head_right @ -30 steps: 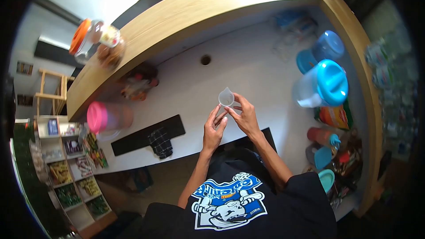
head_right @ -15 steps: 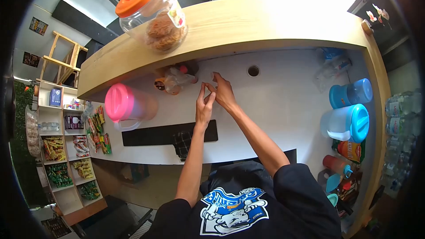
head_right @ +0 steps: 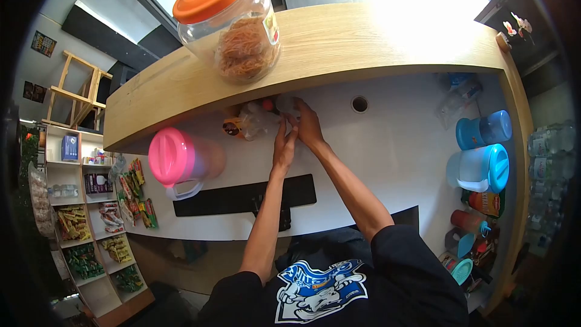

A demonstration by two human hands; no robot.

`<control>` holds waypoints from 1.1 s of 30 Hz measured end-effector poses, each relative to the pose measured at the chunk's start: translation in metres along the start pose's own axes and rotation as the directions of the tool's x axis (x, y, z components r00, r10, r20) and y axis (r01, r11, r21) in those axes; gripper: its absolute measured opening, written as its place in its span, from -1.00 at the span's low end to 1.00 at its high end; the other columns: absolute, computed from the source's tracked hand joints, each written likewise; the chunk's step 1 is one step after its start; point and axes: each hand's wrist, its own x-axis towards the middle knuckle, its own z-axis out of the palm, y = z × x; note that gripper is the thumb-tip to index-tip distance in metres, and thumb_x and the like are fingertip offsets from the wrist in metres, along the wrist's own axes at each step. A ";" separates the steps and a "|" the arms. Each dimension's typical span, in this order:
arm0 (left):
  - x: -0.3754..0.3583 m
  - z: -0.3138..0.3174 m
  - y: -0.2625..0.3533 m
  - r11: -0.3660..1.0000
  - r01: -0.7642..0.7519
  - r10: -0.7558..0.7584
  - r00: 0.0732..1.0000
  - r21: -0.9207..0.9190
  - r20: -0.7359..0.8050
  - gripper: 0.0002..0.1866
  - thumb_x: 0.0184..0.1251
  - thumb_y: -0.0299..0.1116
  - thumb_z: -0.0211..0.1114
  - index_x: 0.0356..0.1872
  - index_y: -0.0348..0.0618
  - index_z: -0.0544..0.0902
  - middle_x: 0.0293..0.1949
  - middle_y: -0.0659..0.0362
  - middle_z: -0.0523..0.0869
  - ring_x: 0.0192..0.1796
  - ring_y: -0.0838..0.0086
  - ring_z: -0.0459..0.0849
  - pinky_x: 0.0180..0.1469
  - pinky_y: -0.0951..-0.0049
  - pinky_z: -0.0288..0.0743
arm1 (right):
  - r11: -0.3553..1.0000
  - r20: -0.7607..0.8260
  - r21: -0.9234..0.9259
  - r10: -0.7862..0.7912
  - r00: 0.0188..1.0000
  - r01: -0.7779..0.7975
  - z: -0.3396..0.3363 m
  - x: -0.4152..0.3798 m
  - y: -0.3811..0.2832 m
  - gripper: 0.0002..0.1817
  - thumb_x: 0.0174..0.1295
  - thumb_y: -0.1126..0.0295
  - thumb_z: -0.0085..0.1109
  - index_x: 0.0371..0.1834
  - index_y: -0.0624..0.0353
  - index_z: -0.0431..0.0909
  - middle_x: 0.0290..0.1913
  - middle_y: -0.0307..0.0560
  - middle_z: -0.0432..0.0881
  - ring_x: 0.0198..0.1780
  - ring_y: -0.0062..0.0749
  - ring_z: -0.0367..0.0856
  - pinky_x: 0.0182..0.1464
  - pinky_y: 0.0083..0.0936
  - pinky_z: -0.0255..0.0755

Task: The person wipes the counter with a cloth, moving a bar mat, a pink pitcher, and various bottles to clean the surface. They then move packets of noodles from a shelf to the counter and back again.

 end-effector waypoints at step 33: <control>-0.115 0.345 0.049 0.999 0.021 0.007 0.712 -0.032 0.702 -0.21 0.59 0.22 -0.05 0.55 -0.23 0.27 0.50 -0.09 0.38 0.46 0.08 0.48 0.44 0.08 0.38 | 0.964 -0.949 0.078 0.150 0.278 -0.253 -0.434 -0.353 0.083 -0.30 0.21 0.43 0.45 0.42 0.25 0.35 0.34 0.15 0.54 0.36 -0.05 0.53 0.32 -0.20 0.50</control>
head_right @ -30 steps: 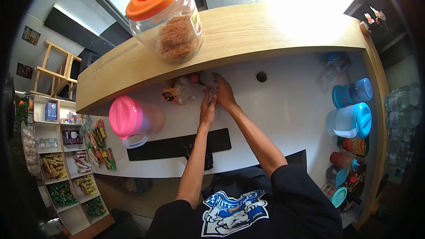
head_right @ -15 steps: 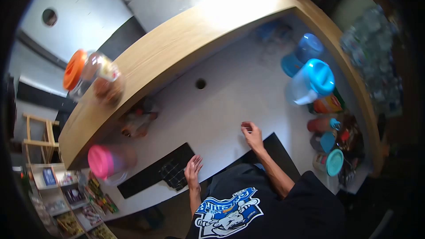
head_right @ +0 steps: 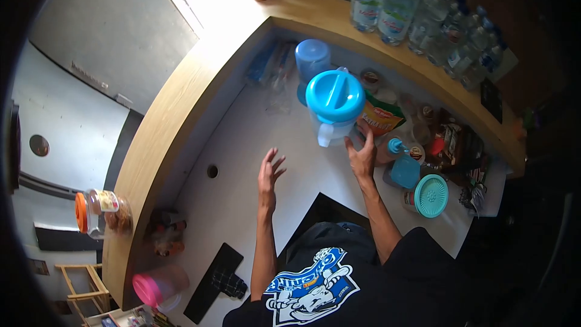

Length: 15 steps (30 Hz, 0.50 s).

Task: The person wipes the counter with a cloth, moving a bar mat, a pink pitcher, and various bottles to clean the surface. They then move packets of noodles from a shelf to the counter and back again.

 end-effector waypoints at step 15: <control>0.110 0.130 -0.003 0.985 -0.099 0.085 0.991 0.142 0.101 -0.16 0.65 0.22 -0.26 0.65 -0.19 -0.16 0.64 -0.13 -0.09 0.67 0.05 -0.11 0.65 0.12 -0.15 | 0.993 0.327 0.090 -0.100 0.940 0.075 -0.011 0.056 0.002 0.44 -0.24 0.29 0.76 0.69 0.04 -0.15 0.64 0.15 0.07 0.64 0.06 0.06 0.59 0.02 0.17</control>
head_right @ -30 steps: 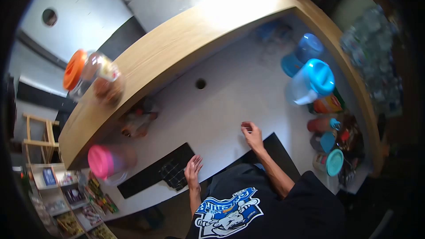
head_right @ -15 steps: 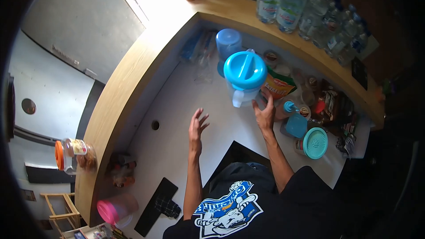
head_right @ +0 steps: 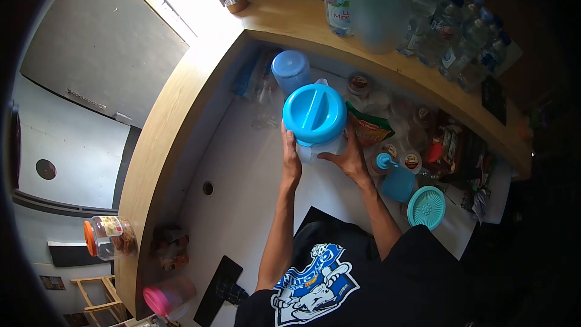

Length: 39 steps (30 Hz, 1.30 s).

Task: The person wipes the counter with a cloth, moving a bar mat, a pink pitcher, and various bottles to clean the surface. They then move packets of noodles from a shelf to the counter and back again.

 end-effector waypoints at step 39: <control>-0.133 -0.097 0.041 0.999 0.028 -0.015 0.953 0.040 -0.302 0.54 -0.39 -0.14 0.84 0.66 0.04 -0.08 0.54 -0.03 0.27 0.57 0.00 0.27 0.59 -0.09 0.19 | 0.997 0.606 0.077 -0.032 0.795 -0.018 0.051 0.000 -0.106 0.49 -0.45 0.22 0.85 0.65 0.12 0.00 0.50 0.05 0.35 0.53 -0.04 0.31 0.57 -0.06 0.23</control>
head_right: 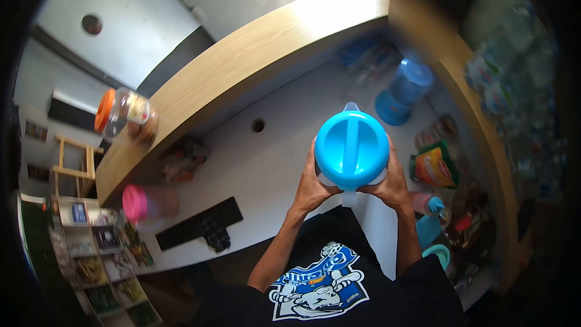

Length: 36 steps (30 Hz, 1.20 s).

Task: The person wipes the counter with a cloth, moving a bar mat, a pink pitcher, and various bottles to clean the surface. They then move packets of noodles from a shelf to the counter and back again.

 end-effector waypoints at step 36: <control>-0.146 -0.305 -0.026 0.988 0.080 0.005 0.842 0.135 -0.540 0.42 -0.30 -0.31 0.81 0.63 -0.13 -0.01 0.54 -0.06 0.26 0.58 0.06 0.24 0.62 -0.02 0.11 | 0.985 0.479 -0.011 -0.145 0.866 0.171 0.345 0.073 -0.055 0.51 -0.45 -0.04 0.81 0.65 0.01 -0.01 0.55 0.15 0.28 0.57 0.15 0.23 0.61 0.12 0.13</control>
